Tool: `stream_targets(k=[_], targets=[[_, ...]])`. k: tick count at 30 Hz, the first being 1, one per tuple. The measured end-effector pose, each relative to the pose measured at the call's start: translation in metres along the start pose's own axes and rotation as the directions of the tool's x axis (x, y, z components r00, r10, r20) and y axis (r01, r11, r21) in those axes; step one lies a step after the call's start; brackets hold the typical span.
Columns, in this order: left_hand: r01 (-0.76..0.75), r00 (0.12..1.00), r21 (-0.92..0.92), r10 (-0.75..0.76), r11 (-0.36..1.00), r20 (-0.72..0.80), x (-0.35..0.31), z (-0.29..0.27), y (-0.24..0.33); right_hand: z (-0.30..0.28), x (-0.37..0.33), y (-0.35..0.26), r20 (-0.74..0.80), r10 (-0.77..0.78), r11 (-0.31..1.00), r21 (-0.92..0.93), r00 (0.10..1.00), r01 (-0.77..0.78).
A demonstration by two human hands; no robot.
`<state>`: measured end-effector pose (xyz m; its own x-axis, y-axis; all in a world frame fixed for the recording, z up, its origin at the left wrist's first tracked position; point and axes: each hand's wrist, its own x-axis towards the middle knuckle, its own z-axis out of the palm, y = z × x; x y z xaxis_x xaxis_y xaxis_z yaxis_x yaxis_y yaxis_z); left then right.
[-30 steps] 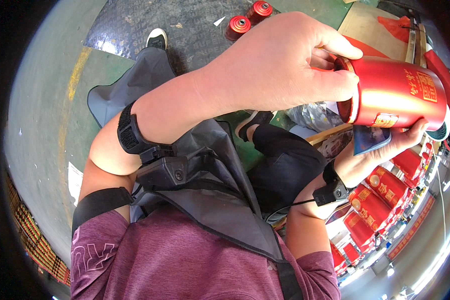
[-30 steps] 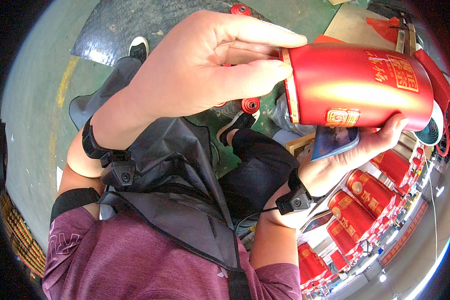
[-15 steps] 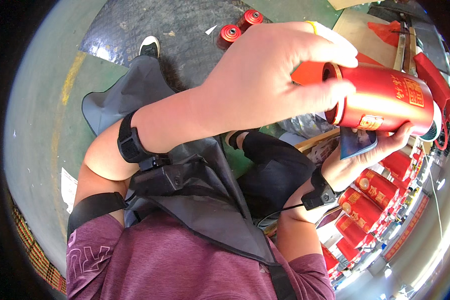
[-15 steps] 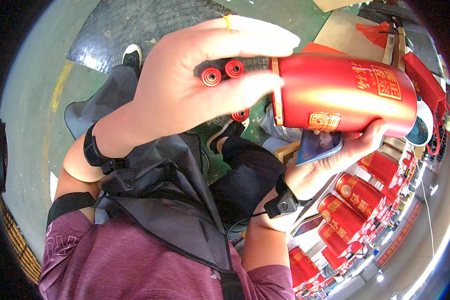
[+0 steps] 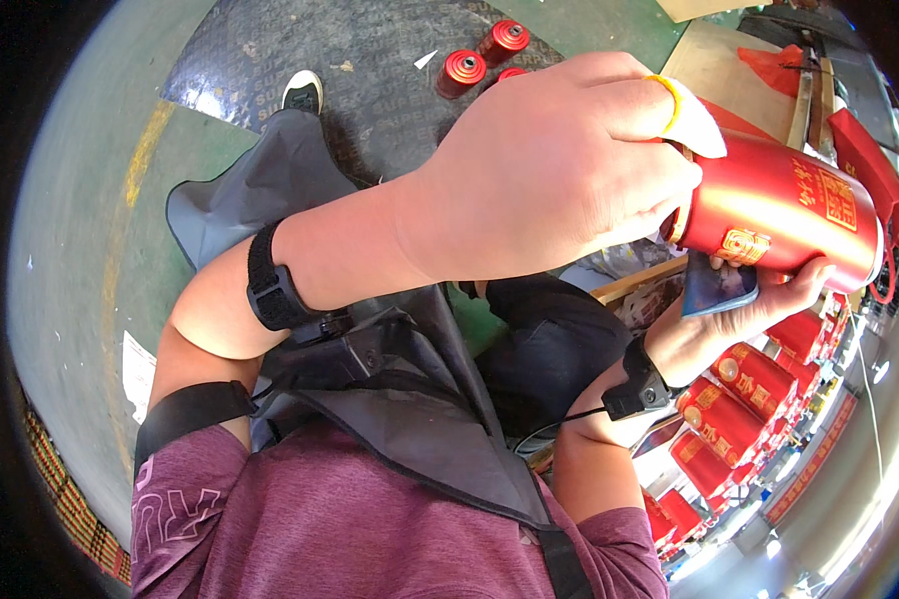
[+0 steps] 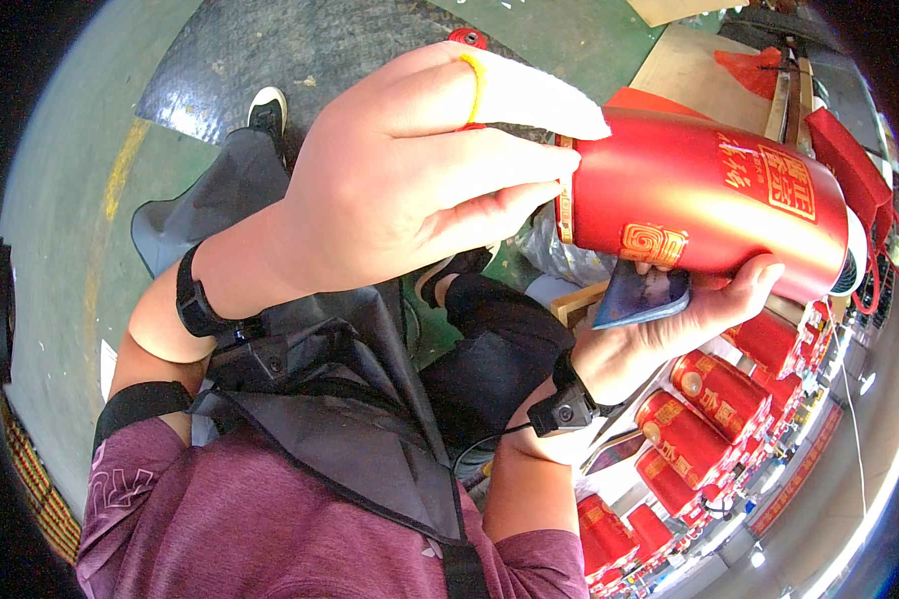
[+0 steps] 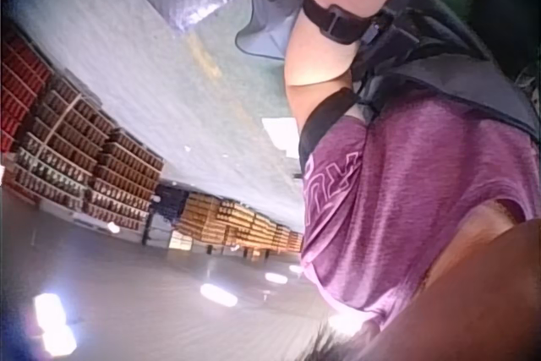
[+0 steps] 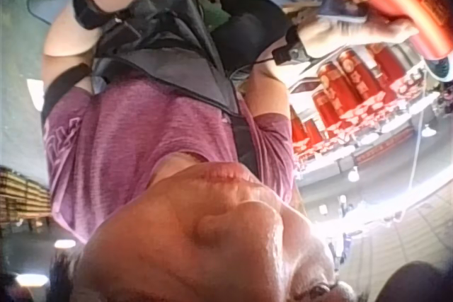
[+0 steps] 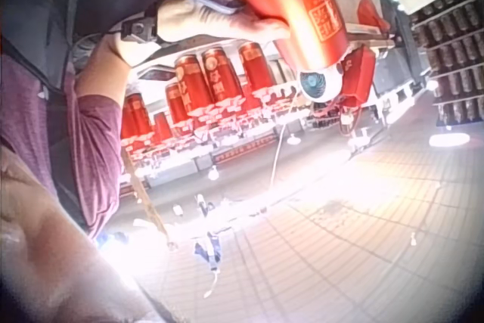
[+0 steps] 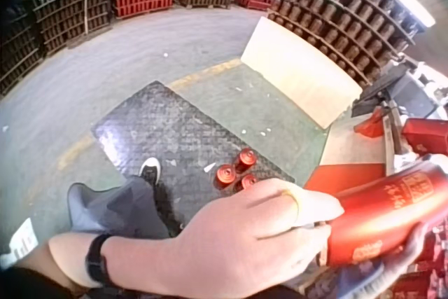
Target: The recorder is inspecting and handling red metal canisters at a workstation.
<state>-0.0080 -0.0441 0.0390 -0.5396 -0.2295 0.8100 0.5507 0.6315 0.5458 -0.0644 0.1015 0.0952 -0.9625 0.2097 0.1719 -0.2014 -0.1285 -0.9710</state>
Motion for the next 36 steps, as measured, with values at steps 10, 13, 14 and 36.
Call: stream_targets(k=[10, 13, 14, 36], targets=[[-0.078, 0.996, 0.046, 0.075, 0.996, 0.057, 0.002, -0.009, 0.006, -0.001, -0.003, -0.003, 0.061, 0.049, 0.998, -0.052, 0.997, -0.046], [-0.076, 0.995, 0.065, 0.071, 0.995, 0.072, 0.0, -0.011, 0.007, 0.002, -0.003, -0.001, 0.048, 0.022, 0.998, -0.061, 0.999, -0.019], [-0.073, 0.995, 0.055, 0.069, 0.996, 0.074, 0.001, -0.008, 0.008, -0.001, 0.001, -0.001, 0.025, 0.018, 0.999, -0.036, 1.0, -0.017], [0.674, 0.654, -0.72, -0.587, 0.167, 0.477, 0.022, -0.04, 0.0, -0.009, 0.017, 0.02, 0.155, -0.098, 0.995, -0.012, 0.983, 0.101]])
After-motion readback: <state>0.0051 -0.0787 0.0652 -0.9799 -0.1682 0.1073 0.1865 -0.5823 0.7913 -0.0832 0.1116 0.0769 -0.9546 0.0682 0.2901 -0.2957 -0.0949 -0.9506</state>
